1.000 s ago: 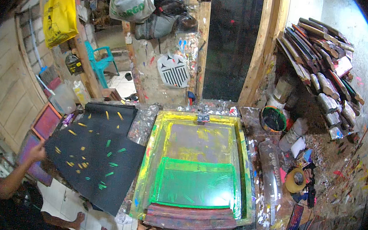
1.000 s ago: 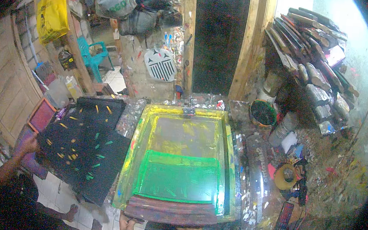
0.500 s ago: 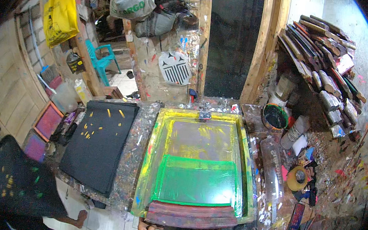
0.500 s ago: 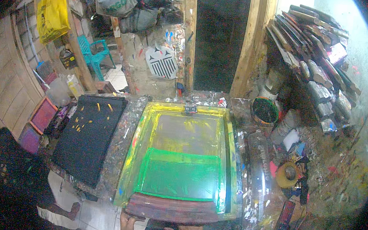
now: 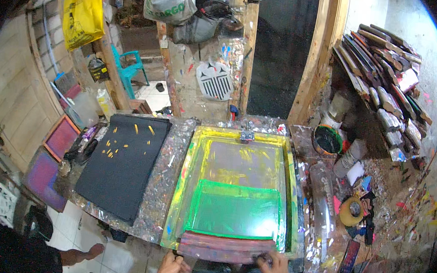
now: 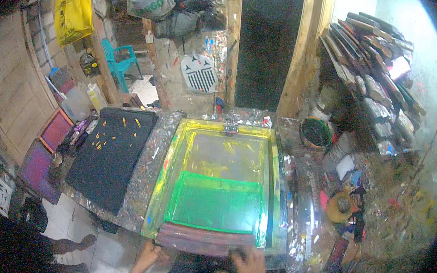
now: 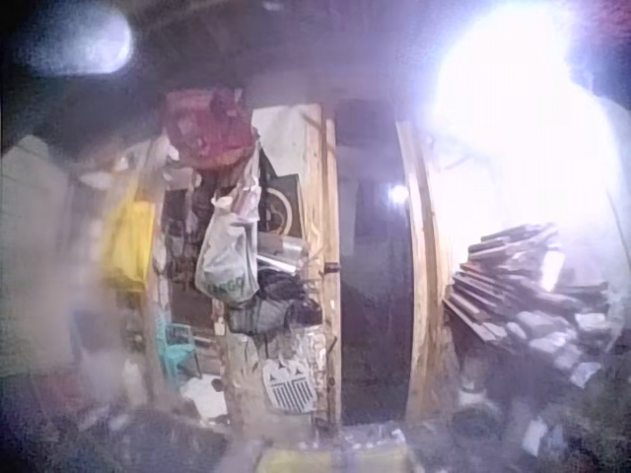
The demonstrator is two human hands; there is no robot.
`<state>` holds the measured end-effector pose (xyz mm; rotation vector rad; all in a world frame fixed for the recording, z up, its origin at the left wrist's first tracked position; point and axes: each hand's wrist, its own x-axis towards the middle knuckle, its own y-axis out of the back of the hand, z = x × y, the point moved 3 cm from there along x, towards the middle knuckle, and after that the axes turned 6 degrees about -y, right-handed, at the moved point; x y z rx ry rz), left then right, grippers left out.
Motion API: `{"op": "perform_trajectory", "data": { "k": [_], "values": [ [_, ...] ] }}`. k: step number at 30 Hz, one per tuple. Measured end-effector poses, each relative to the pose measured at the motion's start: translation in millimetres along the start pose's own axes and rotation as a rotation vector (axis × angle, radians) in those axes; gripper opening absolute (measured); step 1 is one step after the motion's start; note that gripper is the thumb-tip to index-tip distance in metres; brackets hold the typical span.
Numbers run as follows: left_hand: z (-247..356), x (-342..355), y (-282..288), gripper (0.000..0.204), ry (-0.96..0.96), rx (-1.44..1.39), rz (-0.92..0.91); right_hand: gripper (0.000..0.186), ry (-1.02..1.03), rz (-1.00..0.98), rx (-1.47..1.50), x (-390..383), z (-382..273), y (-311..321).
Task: The person uses a squeegee to pull green ink across a screen printing frame, then lifts the frame to reveal printed fabric. This process is repeated multiple times.
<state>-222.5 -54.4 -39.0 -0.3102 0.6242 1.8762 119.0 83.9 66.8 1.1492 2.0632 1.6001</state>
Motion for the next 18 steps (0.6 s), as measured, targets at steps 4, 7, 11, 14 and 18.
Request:
{"op": "perform_trajectory", "data": {
  "k": [4, 7, 11, 14, 18],
  "values": [
    [106, -54, 20, 0.045, -0.525, 0.602, 0.024, 0.043, 0.100, -0.290, -0.032, 54, 33, 14],
    [179, -39, 14, 0.053, -1.083, 1.091, 0.321, 0.035, 0.020, -0.340, -0.068, 83, 41, 18],
    [201, 24, 10, 0.041, -1.005, 1.161, -0.035, 0.035, 0.049, -0.144, -0.172, 117, 48, 11],
    [181, 34, 13, 0.037, -0.909, 1.116, -0.206, 0.028, 0.052, -0.178, -0.205, 85, 58, 5],
    [139, 26, 6, 0.034, -1.075, 1.095, -0.037, 0.033, 0.203, 0.006, -0.282, 54, 71, -32]
  ]
}}
